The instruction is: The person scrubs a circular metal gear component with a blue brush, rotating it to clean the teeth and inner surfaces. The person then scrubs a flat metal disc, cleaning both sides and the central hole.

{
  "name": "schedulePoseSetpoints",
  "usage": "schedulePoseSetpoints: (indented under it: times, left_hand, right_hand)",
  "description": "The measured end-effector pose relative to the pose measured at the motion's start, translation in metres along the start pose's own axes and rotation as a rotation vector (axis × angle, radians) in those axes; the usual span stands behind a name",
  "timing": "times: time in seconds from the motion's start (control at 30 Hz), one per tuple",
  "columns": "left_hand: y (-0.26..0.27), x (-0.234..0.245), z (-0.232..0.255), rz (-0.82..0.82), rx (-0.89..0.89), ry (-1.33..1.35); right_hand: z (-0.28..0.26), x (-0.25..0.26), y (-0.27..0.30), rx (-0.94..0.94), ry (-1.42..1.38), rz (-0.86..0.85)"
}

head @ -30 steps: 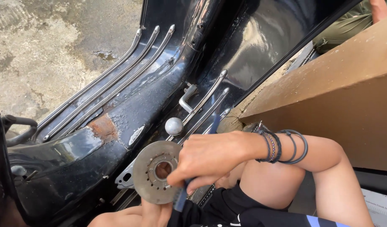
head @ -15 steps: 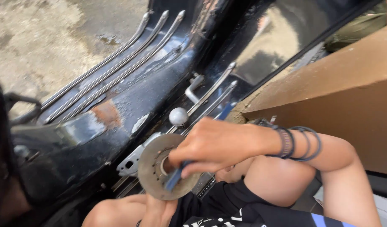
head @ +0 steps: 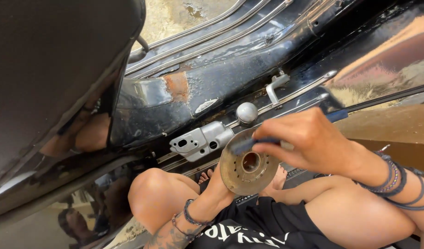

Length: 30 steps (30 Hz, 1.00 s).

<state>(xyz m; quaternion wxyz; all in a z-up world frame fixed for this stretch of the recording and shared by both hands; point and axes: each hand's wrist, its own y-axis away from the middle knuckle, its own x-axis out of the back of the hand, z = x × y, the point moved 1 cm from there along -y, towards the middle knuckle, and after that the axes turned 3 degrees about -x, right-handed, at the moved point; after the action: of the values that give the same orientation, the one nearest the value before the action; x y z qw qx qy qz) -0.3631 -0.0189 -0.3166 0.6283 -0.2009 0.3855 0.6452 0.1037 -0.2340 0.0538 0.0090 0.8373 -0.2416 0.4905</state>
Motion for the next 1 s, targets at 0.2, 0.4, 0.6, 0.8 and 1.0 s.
schedulePoseSetpoints:
  times: [0.2, 0.4, 0.6, 0.8, 1.0]
  left_hand:
    - [-0.155, -0.177, 0.084, -0.028, -0.002, -0.031]
    - [-0.213, -0.243, 0.136, -0.063, 0.007, -0.042]
    - [-0.255, -0.271, 0.167, -0.076, 0.021, -0.057]
    - [-0.286, -0.296, 0.197, -0.131, 0.005, -0.072]
    - [-0.282, -0.301, 0.205, -0.123, 0.045, -0.177]
  right_hand:
    - [-0.008, -0.001, 0.002, 0.047, -0.09, -0.232]
    - [-0.013, 0.002, 0.0, -0.006, -0.056, -0.103]
    - [-0.007, 0.0, 0.002, -0.004, -0.067, -0.118]
    - [-0.017, -0.008, 0.005, 0.08, -0.056, -0.227]
    - [-0.013, 0.003, 0.0, 0.086, -0.033, -0.093]
